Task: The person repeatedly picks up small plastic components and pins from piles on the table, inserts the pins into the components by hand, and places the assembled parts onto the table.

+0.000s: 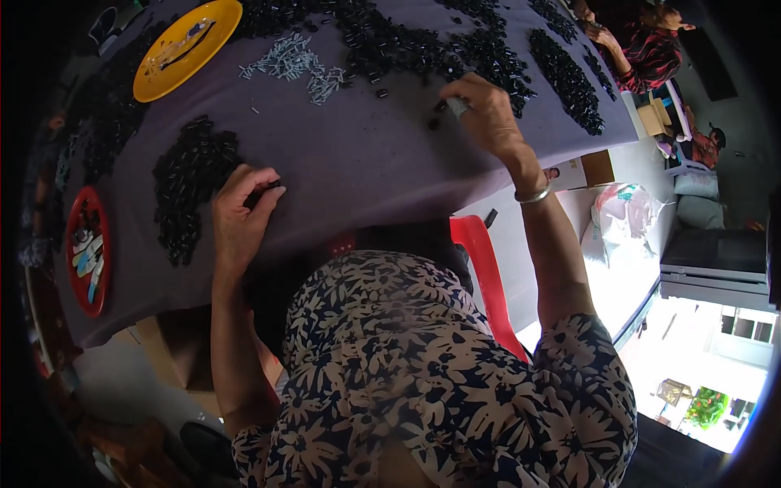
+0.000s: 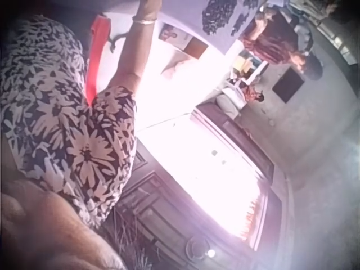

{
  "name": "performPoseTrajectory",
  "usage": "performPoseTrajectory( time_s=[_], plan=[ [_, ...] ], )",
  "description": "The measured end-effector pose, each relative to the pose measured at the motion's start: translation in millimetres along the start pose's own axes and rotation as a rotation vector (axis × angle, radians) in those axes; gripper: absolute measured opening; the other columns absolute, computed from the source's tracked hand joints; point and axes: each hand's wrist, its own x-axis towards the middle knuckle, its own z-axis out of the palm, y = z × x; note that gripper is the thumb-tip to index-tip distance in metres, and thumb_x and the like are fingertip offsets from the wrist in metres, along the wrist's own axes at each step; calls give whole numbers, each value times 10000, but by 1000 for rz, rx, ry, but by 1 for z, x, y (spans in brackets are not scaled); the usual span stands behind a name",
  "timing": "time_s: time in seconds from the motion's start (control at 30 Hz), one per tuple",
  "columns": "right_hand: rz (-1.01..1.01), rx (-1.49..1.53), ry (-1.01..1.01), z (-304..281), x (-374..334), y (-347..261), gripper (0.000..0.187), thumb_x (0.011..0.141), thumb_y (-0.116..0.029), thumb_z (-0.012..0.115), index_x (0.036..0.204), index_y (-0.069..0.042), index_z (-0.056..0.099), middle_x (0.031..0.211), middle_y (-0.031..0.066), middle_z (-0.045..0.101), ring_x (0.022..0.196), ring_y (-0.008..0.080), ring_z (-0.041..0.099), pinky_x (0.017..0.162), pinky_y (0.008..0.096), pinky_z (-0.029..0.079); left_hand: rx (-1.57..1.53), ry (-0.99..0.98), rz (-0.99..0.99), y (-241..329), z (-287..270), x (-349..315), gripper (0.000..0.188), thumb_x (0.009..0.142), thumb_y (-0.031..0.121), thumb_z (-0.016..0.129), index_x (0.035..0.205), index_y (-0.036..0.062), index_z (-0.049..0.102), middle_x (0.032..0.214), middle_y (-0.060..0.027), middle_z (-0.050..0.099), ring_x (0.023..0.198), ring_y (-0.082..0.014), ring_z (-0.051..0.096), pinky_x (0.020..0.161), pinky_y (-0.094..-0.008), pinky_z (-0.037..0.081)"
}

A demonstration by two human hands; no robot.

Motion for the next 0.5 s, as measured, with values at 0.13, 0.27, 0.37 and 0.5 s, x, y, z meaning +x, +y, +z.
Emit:
performPoseTrajectory(
  time_s=[0.13,0.27,0.37,0.5],
  plan=[
    [283,157,-40,-19,-8,-7,228,799,60,632,983,-57,698,914,83,672,823,203,657,728,297,508,13,7,-25,1,0,-1,175,790,-56,681,958,-16,650,824,-37,584,748,-124,577,679,-249,463],
    [188,202,33,-8,-29,-19,200,812,32,653,987,-53,697,906,90,679,807,224,658,715,293,510,14,6,-14,3,-1,-1,179,788,-52,683,960,-12,654,826,-36,586,751,-128,581,676,-253,461],
    [21,-93,-64,3,-40,-46,361,751,50,642,1090,-70,671,1077,71,645,991,298,584,844,382,475,38,3,-3,3,1,2,177,781,-50,689,951,-10,657,828,-40,591,749,-134,581,676,-258,463],
    [106,-198,-88,1,-41,-45,440,728,60,611,1138,-93,657,1144,67,617,1045,289,542,898,403,435,68,-5,31,7,3,3,163,778,-49,690,933,-10,658,825,-47,599,746,-144,584,661,-263,461]
  ],
)
